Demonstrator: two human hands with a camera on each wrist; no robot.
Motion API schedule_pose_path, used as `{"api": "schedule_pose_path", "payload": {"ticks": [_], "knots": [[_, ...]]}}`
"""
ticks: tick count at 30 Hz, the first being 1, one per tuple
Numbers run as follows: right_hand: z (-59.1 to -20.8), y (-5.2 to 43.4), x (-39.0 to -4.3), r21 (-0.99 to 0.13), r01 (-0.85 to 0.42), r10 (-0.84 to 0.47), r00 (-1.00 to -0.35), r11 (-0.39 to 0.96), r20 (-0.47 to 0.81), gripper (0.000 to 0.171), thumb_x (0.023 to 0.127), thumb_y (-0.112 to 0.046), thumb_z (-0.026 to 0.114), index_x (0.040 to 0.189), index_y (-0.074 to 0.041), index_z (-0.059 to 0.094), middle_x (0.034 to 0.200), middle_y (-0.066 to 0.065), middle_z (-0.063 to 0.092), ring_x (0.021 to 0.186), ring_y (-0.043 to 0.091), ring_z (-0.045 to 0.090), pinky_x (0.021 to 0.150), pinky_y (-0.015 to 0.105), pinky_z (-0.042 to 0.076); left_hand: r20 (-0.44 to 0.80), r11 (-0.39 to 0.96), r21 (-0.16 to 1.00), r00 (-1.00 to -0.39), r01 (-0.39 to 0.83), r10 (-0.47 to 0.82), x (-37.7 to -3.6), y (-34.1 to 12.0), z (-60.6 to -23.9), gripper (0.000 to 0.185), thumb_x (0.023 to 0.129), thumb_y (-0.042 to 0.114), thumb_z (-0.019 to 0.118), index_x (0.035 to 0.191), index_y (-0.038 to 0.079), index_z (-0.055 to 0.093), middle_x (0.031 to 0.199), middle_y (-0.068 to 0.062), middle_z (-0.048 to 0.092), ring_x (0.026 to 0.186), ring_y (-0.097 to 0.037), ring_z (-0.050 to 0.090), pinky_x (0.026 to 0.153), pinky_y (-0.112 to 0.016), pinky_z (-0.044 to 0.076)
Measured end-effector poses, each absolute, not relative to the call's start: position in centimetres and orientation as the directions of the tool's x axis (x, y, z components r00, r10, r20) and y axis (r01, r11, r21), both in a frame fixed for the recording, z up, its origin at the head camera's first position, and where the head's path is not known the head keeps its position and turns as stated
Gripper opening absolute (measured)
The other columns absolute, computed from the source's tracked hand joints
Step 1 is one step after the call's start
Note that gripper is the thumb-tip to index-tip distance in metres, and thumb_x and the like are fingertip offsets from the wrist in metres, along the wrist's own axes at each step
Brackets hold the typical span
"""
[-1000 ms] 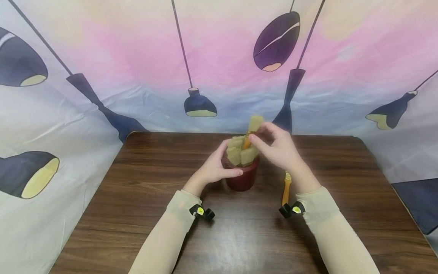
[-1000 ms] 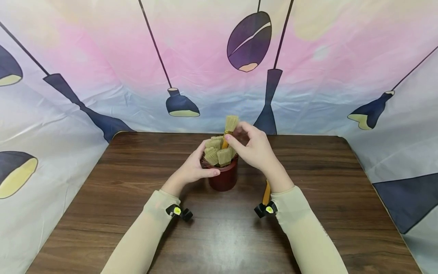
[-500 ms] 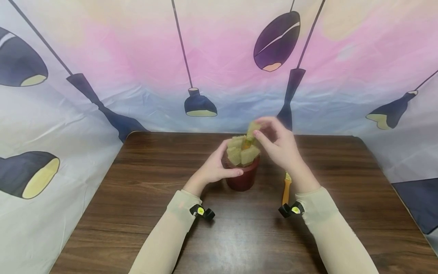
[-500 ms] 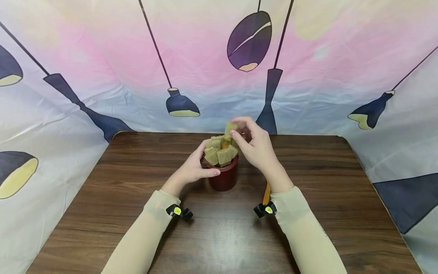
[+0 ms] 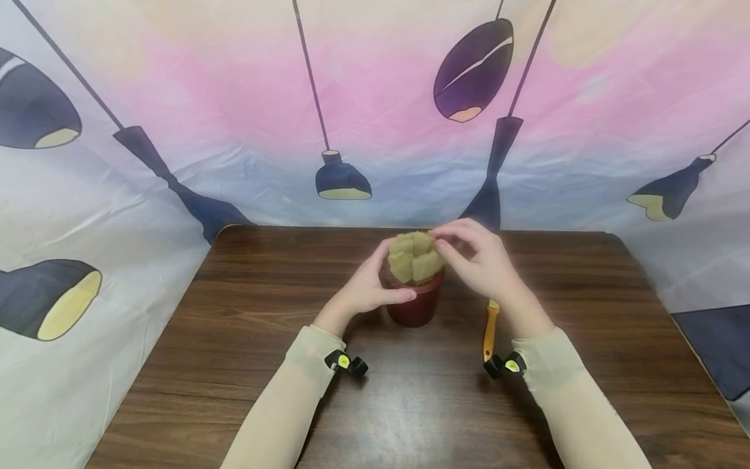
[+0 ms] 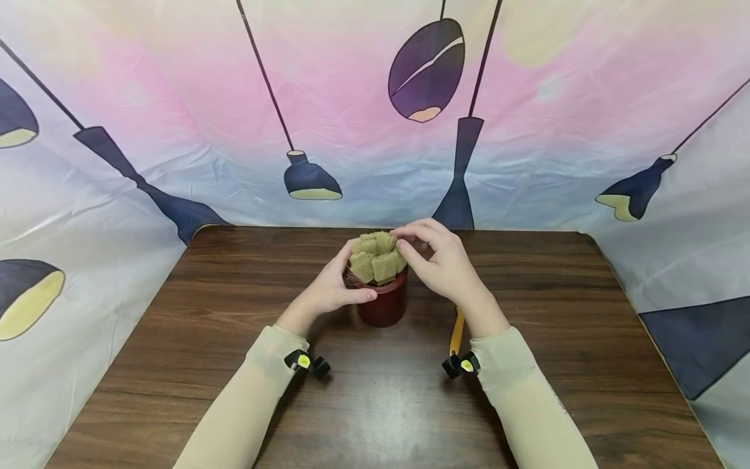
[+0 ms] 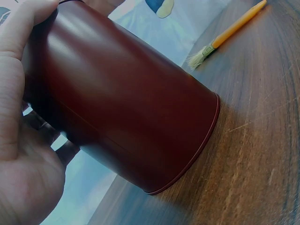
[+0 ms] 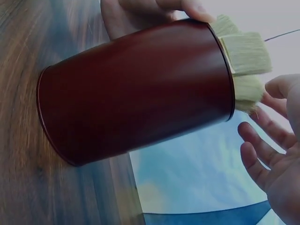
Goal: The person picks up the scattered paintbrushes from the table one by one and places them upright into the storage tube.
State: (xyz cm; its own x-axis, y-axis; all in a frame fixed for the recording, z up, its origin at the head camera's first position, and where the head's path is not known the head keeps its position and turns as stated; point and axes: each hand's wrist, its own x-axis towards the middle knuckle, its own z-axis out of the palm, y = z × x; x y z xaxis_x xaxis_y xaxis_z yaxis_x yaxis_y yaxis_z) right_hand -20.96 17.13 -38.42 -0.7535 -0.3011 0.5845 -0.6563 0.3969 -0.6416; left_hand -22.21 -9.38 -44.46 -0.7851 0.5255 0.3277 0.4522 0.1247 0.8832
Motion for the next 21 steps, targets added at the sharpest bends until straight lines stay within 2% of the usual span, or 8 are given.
{"api": "schedule_pose_path", "payload": {"ticks": [4,8,13,17,21], "knots": [[-38.7,18.0,-20.6,-0.669,-0.621,-0.309,-0.784,0.408,0.539,0.034,0.102,-0.008,0.076,0.136,-0.013,0.075,0.121,0.002,0.075,0.103,0.017,0.07,0.089,0.037,0.06,0.331,0.128,0.882,-0.789,0.454,0.518,-22.1,-9.3,-44.4,0.097,0.08,0.02,0.095,0.162,0.017,0.043,0.156,-0.002,0.056,0.141,-0.023,0.055,0.123,-0.051,0.041],[-38.9,19.4,-20.0,-0.702,-0.555,-0.265,-0.831,0.446,0.489,0.035,0.104,-0.012,0.075,0.139,-0.012,0.072,0.123,0.005,0.075,0.106,0.018,0.071,0.094,0.032,0.059,0.328,0.126,0.885,-0.792,0.448,0.515,-22.1,-9.2,-44.3,0.097,0.079,0.019,0.095,0.162,0.017,0.043,0.157,-0.002,0.056,0.142,-0.023,0.054,0.123,-0.05,0.04],[-39.8,21.3,-19.4,-0.705,-0.464,-0.173,-0.878,0.536,0.446,0.029,0.104,-0.015,0.075,0.133,-0.01,0.074,0.115,0.005,0.076,0.102,0.014,0.067,0.088,0.031,0.056,0.328,0.121,0.887,-0.79,0.447,0.518,-22.1,-9.2,-44.3,0.098,0.078,0.017,0.095,0.161,0.015,0.044,0.157,-0.002,0.056,0.143,-0.022,0.054,0.124,-0.048,0.04],[-40.8,22.7,-18.6,-0.698,-0.4,-0.132,-0.904,0.594,0.406,0.028,0.104,-0.016,0.075,0.13,-0.006,0.073,0.109,0.007,0.076,0.092,0.017,0.066,0.079,0.028,0.053,0.327,0.12,0.887,-0.791,0.445,0.518,-22.0,-9.2,-44.2,0.098,0.079,0.017,0.095,0.161,0.015,0.043,0.158,-0.002,0.055,0.143,-0.022,0.054,0.124,-0.048,0.039],[-42.4,23.8,-17.6,-0.7,-0.345,-0.128,-0.93,0.626,0.343,0.029,0.105,-0.018,0.075,0.13,-0.005,0.071,0.107,0.008,0.076,0.093,0.024,0.069,0.079,0.032,0.057,0.32,0.13,0.888,-0.795,0.442,0.516,-22.0,-9.2,-44.2,0.098,0.079,0.02,0.095,0.162,0.015,0.043,0.158,-0.002,0.055,0.143,-0.022,0.054,0.124,-0.048,0.039]]}}
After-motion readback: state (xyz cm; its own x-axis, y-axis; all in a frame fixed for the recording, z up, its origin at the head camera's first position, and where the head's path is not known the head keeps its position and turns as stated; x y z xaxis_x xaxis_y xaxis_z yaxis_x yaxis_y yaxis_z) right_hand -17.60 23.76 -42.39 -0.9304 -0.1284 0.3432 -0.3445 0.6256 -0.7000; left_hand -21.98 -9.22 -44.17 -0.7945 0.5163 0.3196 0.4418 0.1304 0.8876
